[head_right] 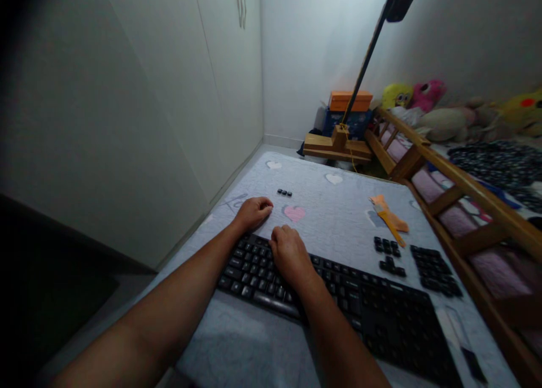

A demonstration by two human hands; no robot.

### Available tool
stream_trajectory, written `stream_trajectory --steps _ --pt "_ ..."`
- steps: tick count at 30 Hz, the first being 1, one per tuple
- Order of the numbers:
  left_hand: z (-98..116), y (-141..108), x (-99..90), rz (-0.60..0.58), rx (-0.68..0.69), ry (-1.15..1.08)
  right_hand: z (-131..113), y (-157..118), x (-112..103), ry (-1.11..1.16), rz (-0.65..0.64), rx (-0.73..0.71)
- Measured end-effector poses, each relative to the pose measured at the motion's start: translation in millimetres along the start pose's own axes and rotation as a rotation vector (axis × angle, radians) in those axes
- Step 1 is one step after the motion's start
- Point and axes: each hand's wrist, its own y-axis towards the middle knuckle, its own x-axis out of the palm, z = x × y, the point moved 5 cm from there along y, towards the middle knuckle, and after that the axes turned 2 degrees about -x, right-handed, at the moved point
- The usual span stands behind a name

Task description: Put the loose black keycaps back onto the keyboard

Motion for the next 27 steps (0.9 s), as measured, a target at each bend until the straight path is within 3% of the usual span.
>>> stream_trajectory --steps 27 --pt "-2.2 1.0 1.3 0.013 0.018 -0.002 -5.4 -2.3 1.6 -0.147 -0.015 -0.034"
